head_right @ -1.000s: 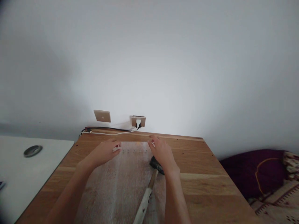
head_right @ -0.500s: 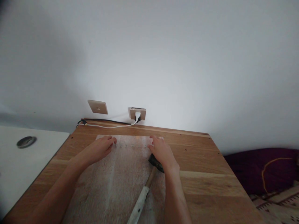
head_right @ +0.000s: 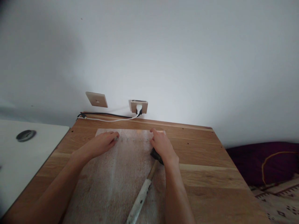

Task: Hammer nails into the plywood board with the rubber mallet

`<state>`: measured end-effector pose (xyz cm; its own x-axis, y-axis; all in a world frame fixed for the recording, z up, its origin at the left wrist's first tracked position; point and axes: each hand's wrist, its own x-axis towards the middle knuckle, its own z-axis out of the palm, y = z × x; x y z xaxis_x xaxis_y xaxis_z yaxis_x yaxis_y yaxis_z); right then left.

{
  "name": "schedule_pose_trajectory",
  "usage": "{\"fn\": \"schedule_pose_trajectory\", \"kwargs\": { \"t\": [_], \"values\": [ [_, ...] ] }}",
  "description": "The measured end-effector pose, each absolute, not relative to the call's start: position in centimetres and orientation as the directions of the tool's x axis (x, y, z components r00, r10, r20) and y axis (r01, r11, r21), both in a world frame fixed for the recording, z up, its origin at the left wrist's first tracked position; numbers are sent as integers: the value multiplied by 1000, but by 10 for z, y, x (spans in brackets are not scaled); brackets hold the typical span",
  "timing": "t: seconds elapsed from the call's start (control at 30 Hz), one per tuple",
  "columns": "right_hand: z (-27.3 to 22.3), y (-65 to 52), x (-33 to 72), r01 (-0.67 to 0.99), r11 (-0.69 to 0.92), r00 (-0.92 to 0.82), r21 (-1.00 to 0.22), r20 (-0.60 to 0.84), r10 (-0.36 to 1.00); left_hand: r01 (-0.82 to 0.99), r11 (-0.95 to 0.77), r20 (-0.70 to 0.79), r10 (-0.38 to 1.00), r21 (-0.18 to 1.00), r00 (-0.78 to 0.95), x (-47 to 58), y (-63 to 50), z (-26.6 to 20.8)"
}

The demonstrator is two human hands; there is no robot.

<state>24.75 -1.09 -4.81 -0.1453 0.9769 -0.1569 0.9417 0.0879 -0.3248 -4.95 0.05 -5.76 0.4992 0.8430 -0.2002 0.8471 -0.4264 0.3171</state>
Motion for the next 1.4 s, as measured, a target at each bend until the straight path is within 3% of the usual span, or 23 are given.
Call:
{"fn": "schedule_pose_trajectory", "kwargs": {
  "t": [0.17,0.63,0.97,1.13,1.4],
  "values": [
    [-49,-10,246,941,95,-153,-326,-157,976,844,-429,-204,839,323,504,-48,-1,-53],
    [-40,-13,238,934,120,-190,-336,-186,964,873,-443,-240,842,201,483,-42,-3,-50],
    [-48,-13,222,987,118,-136,-105,-195,971,864,-425,-231,842,271,487,-44,-1,-45],
    [-47,-11,222,984,137,-157,-115,-189,969,850,-415,-117,874,324,472,-50,-1,-40],
    [-41,-14,211,969,180,-209,-169,-170,963,850,-457,-158,849,261,505,-47,-2,-43]
  ]
}}
